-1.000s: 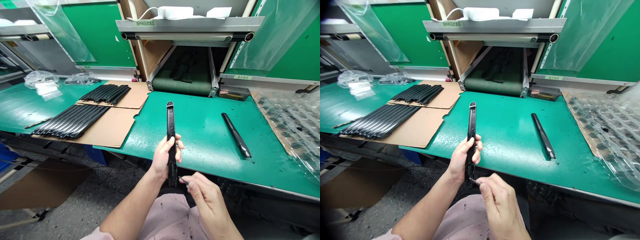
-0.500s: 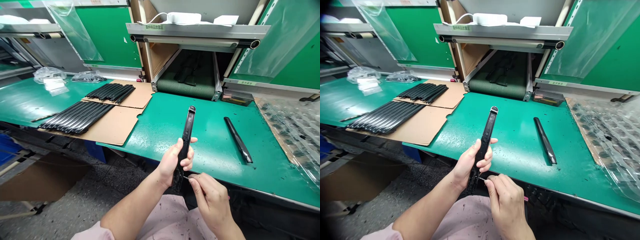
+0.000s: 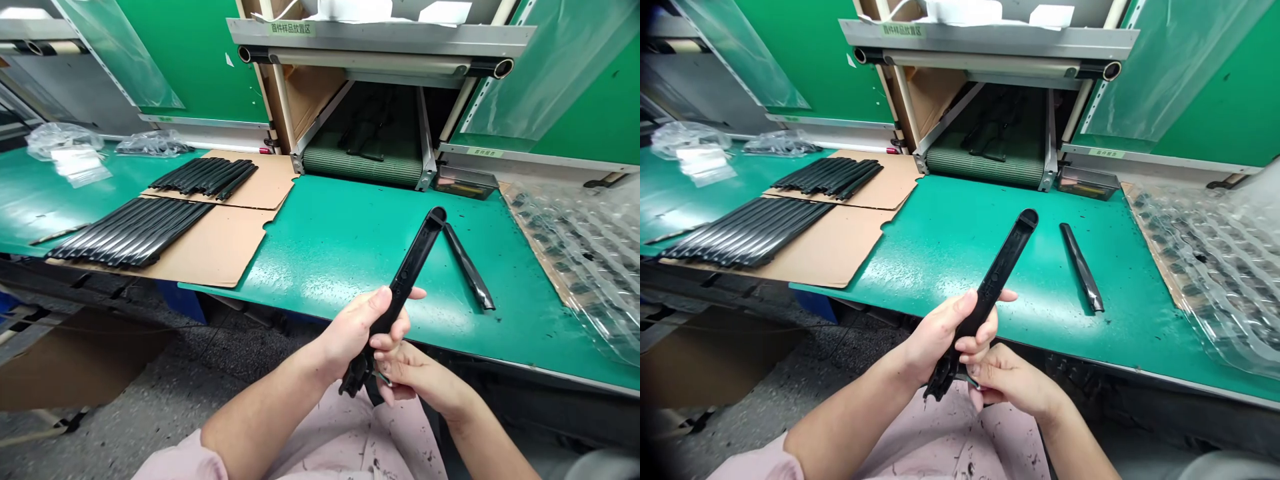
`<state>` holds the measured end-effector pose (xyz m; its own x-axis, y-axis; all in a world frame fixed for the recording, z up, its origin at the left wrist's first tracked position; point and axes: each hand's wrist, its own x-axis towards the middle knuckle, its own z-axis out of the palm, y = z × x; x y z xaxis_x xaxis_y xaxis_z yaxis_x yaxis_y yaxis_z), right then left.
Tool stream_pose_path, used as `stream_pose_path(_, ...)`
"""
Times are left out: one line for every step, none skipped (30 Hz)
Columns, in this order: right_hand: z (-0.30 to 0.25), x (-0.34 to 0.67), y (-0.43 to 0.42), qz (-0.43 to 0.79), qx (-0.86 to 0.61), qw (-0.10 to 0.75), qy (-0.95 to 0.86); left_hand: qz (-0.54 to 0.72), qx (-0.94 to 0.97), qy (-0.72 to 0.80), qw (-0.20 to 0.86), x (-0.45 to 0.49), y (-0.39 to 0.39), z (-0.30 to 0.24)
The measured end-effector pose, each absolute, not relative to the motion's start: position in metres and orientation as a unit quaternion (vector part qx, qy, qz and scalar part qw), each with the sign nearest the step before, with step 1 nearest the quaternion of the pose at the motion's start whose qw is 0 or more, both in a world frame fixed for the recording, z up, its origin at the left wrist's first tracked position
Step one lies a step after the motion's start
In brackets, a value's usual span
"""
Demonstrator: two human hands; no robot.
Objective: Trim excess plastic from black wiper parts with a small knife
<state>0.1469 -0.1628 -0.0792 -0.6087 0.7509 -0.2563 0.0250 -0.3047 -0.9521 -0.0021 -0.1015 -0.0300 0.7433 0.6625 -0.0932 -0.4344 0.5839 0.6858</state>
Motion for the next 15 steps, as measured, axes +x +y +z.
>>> stream_pose_path(-0.085,0.145,-0.163,0.76,-0.335,0.262,-0.491,0.321,0.328,0.168,0.872,-0.003,-0.1,-0.028)
stream_pose_path(-0.089,0.143,-0.164,0.773,-0.327,0.274,-0.469,0.333,0.322,0.166,0.87,-0.005,-0.098,-0.027)
stream_pose_path(-0.093,0.141,-0.166,0.767,-0.337,0.287,-0.464,0.347,0.316,0.168,0.867,-0.006,-0.095,-0.027)
stream_pose_path(-0.095,0.139,-0.169,0.746,-0.36,0.305,-0.47,0.362,0.311,0.174,0.861,-0.009,-0.092,-0.027)
stream_pose_path(-0.097,0.138,-0.172,0.715,-0.392,0.328,-0.476,0.379,0.307,0.184,0.854,-0.01,-0.088,-0.029)
stream_pose_path(-0.097,0.138,-0.176,0.671,-0.431,0.357,-0.487,0.396,0.304,0.201,0.843,-0.012,-0.084,-0.031)
stream_pose_path(-0.097,0.138,-0.18,0.614,-0.472,0.388,-0.5,0.414,0.3,0.224,0.83,-0.013,-0.081,-0.033)
stream_pose_path(-0.097,0.138,-0.184,0.551,-0.508,0.417,-0.514,0.432,0.294,0.249,0.815,-0.013,-0.079,-0.036)
stream_pose_path(-0.096,0.138,-0.187,0.49,-0.536,0.442,-0.527,0.446,0.288,0.275,0.802,-0.012,-0.077,-0.039)
stream_pose_path(-0.095,0.137,-0.19,0.435,-0.557,0.459,-0.538,0.455,0.281,0.298,0.791,-0.011,-0.077,-0.041)
stream_pose_path(-0.093,0.135,-0.191,0.388,-0.57,0.471,-0.551,0.46,0.275,0.316,0.783,-0.009,-0.076,-0.044)
stream_pose_path(-0.091,0.132,-0.192,0.348,-0.576,0.477,-0.565,0.461,0.271,0.328,0.779,-0.007,-0.077,-0.046)
stream_pose_path(-0.089,0.129,-0.192,0.318,-0.576,0.482,-0.578,0.458,0.269,0.334,0.778,-0.005,-0.077,-0.047)
stream_pose_path(-0.087,0.125,-0.191,0.298,-0.572,0.485,-0.59,0.455,0.268,0.336,0.78,-0.004,-0.078,-0.048)
stream_pose_path(-0.085,0.122,-0.19,0.284,-0.568,0.487,-0.599,0.453,0.268,0.335,0.781,-0.004,-0.078,-0.049)
